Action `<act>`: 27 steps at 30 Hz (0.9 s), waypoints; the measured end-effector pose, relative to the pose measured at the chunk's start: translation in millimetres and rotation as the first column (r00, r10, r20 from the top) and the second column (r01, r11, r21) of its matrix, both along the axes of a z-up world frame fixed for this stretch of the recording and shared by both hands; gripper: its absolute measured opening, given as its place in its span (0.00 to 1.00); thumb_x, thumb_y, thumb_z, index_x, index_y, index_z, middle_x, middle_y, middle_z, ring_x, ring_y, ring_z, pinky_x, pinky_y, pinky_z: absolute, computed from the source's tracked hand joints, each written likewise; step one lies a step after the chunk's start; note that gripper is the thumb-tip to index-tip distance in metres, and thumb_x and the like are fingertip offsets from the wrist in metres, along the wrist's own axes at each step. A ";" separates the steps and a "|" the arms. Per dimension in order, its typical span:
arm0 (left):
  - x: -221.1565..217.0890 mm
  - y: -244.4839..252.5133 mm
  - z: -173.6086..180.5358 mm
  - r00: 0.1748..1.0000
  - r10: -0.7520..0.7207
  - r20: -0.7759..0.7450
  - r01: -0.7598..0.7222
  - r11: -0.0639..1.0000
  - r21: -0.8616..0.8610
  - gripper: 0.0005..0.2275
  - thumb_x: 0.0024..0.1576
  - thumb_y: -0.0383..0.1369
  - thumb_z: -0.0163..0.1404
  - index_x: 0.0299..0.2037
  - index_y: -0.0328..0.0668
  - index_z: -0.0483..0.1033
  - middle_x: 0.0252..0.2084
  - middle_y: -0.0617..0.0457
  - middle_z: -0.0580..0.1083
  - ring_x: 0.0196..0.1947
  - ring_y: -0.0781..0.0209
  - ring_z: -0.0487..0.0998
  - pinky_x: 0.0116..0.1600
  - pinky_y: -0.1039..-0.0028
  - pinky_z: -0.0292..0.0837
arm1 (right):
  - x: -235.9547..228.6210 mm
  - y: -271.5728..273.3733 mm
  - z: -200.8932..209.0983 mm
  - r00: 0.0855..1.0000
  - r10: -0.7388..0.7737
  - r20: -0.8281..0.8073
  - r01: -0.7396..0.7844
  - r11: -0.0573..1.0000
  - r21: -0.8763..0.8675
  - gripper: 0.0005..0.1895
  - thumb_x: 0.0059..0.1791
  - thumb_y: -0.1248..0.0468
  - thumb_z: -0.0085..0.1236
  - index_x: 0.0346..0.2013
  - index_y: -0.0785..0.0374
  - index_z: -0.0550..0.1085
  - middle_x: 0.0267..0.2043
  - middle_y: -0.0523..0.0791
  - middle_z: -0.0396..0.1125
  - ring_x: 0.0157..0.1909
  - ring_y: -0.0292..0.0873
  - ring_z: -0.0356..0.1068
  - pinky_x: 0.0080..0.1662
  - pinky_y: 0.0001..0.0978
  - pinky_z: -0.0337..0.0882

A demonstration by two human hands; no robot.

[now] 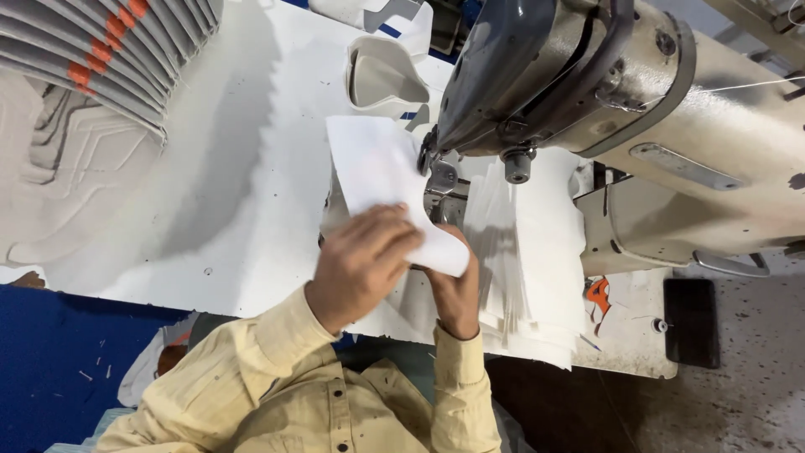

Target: The person is sewing pieces of shoe uppers using an industrial sewing machine.

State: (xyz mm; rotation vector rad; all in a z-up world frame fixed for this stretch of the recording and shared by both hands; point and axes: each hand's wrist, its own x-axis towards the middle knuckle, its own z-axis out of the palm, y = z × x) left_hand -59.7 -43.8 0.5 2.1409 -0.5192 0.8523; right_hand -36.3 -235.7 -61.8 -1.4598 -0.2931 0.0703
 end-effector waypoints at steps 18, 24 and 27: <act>-4.1 -44.5 -11.0 0.991 0.016 0.129 -0.051 0.962 0.267 0.09 0.56 0.24 0.56 0.43 0.24 0.78 0.46 0.37 0.76 0.55 0.42 0.79 0.67 0.57 0.72 | 14.9 -7.0 11.5 0.980 -0.163 0.113 0.178 0.974 -0.143 0.15 0.47 0.73 0.57 0.49 0.70 0.73 0.44 0.45 0.72 0.45 0.36 0.69 0.47 0.26 0.70; 6.3 -46.9 -4.7 0.987 0.112 0.112 -0.145 0.919 0.365 0.11 0.52 0.23 0.54 0.43 0.20 0.77 0.48 0.34 0.74 0.58 0.40 0.78 0.68 0.57 0.69 | 26.2 5.8 14.1 0.956 -0.244 0.161 0.262 0.960 -0.102 0.12 0.49 0.74 0.58 0.48 0.70 0.72 0.45 0.44 0.70 0.46 0.36 0.68 0.49 0.27 0.70; 12.5 -38.8 -0.8 0.989 0.120 0.091 -0.145 0.927 0.345 0.12 0.52 0.23 0.54 0.44 0.20 0.77 0.49 0.36 0.74 0.59 0.41 0.77 0.69 0.57 0.68 | 28.4 15.4 18.0 0.938 -0.290 0.188 0.311 0.946 -0.095 0.13 0.49 0.74 0.58 0.47 0.69 0.71 0.45 0.44 0.70 0.46 0.36 0.68 0.49 0.27 0.70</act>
